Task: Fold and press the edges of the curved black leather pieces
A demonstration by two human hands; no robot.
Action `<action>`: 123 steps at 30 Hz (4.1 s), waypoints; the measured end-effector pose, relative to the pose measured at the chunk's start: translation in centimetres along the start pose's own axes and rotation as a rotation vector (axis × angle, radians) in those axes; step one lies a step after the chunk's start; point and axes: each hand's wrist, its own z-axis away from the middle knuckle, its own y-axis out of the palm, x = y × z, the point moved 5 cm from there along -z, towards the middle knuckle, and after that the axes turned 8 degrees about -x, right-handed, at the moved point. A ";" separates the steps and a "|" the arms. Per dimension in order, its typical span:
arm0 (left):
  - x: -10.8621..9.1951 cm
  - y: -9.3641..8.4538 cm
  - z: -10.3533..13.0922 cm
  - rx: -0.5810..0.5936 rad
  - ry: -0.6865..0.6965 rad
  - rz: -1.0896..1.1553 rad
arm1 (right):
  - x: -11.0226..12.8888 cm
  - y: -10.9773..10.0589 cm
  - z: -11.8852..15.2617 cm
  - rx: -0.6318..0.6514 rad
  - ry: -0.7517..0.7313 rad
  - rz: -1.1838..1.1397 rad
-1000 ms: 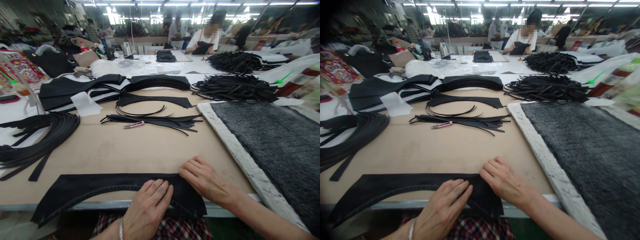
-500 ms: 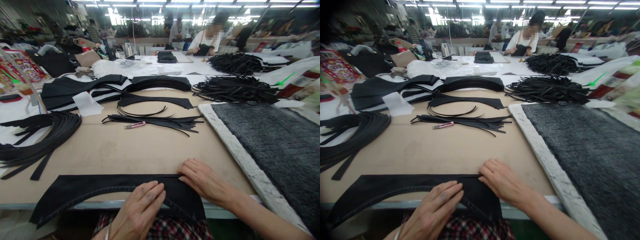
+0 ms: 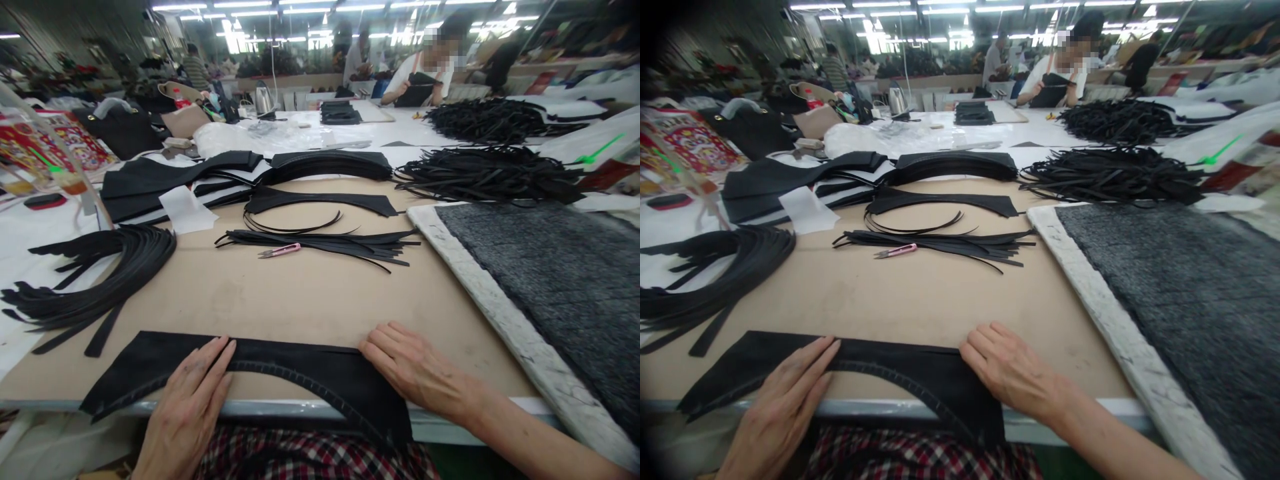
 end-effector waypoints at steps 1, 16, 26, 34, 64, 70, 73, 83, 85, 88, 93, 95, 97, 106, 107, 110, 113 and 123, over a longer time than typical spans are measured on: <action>0.6 0.2 -0.5 0.001 0.029 0.000 | 0.1 0.0 -0.1 -0.005 0.008 0.004; -11.4 2.5 -6.6 0.117 0.168 0.455 | 1.4 0.3 0.3 -0.082 0.056 -0.017; -11.8 3.9 -6.8 0.169 0.213 0.393 | 1.0 -0.5 1.4 -0.128 0.054 -0.010; -12.2 4.2 -6.3 0.119 0.290 0.288 | 1.1 -1.0 1.9 -0.143 0.084 0.025; -13.5 3.9 -7.4 0.119 0.379 0.139 | 1.0 -1.4 3.6 -0.201 0.179 0.001; -14.0 3.9 -7.8 0.148 0.405 0.103 | 1.3 -1.4 4.1 -0.169 0.225 -0.014; -14.2 3.9 -7.9 0.174 0.422 0.087 | 1.0 -1.3 4.4 -0.136 0.295 -0.092; -14.8 3.8 -7.9 0.136 0.486 0.019 | -0.2 -1.6 5.2 -0.242 0.506 -0.393; -14.8 3.8 -7.9 0.136 0.485 0.023 | 0.4 -1.5 4.8 -0.185 0.472 -0.357; -14.8 3.8 -7.9 0.135 0.477 0.030 | 0.9 -1.4 4.5 -0.134 0.471 -0.298; -14.8 3.9 -7.7 0.122 0.465 0.034 | 1.4 -1.3 4.5 -0.134 0.454 -0.175; -14.7 4.0 -7.6 0.137 0.460 0.032 | 1.6 -1.2 4.5 -0.135 0.458 -0.121; -14.7 4.1 -7.5 0.168 0.452 0.029 | 1.9 -1.2 4.5 -0.130 0.465 -0.072; -14.8 4.2 -7.5 0.196 0.435 0.014 | 1.7 -1.5 5.5 -0.168 0.499 -0.012; -14.8 4.2 -7.5 0.196 0.435 0.016 | 1.5 -1.7 5.7 -0.181 0.511 -0.015; -14.8 4.1 -7.5 0.183 0.431 0.028 | 1.2 -2.4 5.8 -0.241 0.541 -0.080; -14.9 4.0 -7.5 0.152 0.426 0.034 | 1.5 -2.4 5.0 -0.241 0.528 -0.142; -14.8 3.9 -7.2 0.115 0.366 0.070 | 1.4 -2.2 4.8 -0.240 0.592 -0.271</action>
